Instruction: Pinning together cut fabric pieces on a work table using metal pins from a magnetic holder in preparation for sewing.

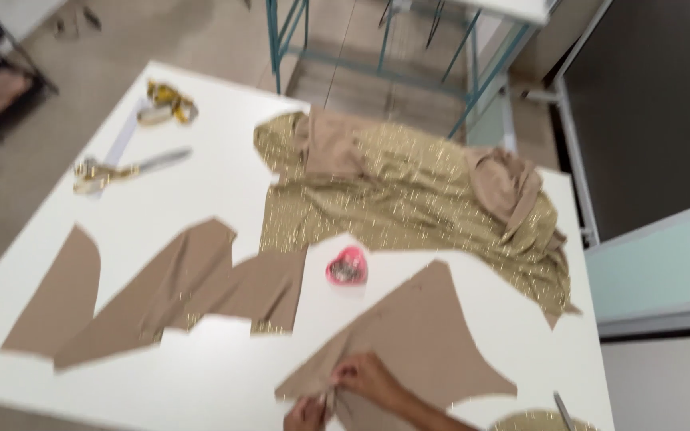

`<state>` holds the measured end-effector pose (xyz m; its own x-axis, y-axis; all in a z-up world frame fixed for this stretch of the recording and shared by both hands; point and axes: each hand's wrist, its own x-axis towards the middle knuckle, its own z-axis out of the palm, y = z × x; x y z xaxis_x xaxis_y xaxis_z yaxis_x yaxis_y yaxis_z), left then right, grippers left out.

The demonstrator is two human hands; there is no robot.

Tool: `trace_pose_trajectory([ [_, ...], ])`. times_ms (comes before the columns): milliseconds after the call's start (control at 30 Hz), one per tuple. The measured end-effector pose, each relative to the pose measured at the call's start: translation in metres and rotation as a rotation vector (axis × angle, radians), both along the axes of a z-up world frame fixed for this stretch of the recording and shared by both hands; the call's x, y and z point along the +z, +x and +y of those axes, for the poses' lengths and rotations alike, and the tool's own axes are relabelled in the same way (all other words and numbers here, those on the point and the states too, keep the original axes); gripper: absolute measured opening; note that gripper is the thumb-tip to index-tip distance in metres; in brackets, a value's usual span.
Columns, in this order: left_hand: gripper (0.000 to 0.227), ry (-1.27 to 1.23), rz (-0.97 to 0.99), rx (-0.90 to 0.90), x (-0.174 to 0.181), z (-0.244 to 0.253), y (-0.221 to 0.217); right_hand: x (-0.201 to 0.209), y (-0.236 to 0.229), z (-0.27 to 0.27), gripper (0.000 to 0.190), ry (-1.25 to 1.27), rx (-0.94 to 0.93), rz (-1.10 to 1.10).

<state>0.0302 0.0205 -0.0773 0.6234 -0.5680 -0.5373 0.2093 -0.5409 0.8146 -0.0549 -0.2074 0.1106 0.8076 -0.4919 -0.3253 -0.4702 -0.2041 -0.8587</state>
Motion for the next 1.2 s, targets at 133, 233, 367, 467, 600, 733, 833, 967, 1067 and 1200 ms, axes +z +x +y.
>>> trace_pose_trajectory([
  [133, 0.031, -0.095, 0.056, 0.109, 0.136, -0.020, 0.005, 0.048, -0.001, 0.015, 0.022, -0.151, -0.095, -0.109],
  [233, 0.019, -0.500, 0.576, 0.387, 0.149, -0.020, -0.004, 0.004, -0.022, 0.016, 0.019, -0.540, -0.013, -0.268],
  [367, 0.022, -0.366, 0.607, 0.551, 0.111, -0.028, -0.011, 0.023, -0.024, 0.034, 0.044, -0.783, 0.178, -0.104],
  [467, 0.036, -0.350, 0.581, 0.625, 0.131, -0.036, -0.005, 0.010, -0.022, 0.041, 0.065, -0.947, 0.293, -0.043],
  [600, 0.041, -0.357, 0.515, 0.709, 0.157, -0.036, 0.006, -0.001, -0.022, 0.041, 0.073, -1.107, 0.330, 0.025],
  [733, 0.045, -0.351, 0.540, 0.705, 0.177, -0.035, 0.013, -0.009, -0.026, 0.033, 0.071, -1.064, 0.323, -0.016],
  [833, 0.032, -0.316, 0.537, 0.679, 0.134, -0.037, 0.011, 0.031, -0.003, -0.013, 0.046, -0.933, 0.076, -0.099],
  [967, 0.023, -0.268, 0.474, 0.623, 0.138, -0.040, 0.017, 0.043, 0.047, -0.110, 0.026, -1.230, -0.080, -0.006],
  [1067, 0.017, -0.256, 0.447, 0.614, 0.133, -0.034, 0.014, -0.002, 0.067, -0.167, 0.017, -1.261, -0.073, 0.134],
  [1200, 0.018, -0.261, 0.454, 0.635, 0.193, -0.051, 0.035, 0.030, 0.111, -0.162, 0.030, -0.964, -0.059, 0.529],
])
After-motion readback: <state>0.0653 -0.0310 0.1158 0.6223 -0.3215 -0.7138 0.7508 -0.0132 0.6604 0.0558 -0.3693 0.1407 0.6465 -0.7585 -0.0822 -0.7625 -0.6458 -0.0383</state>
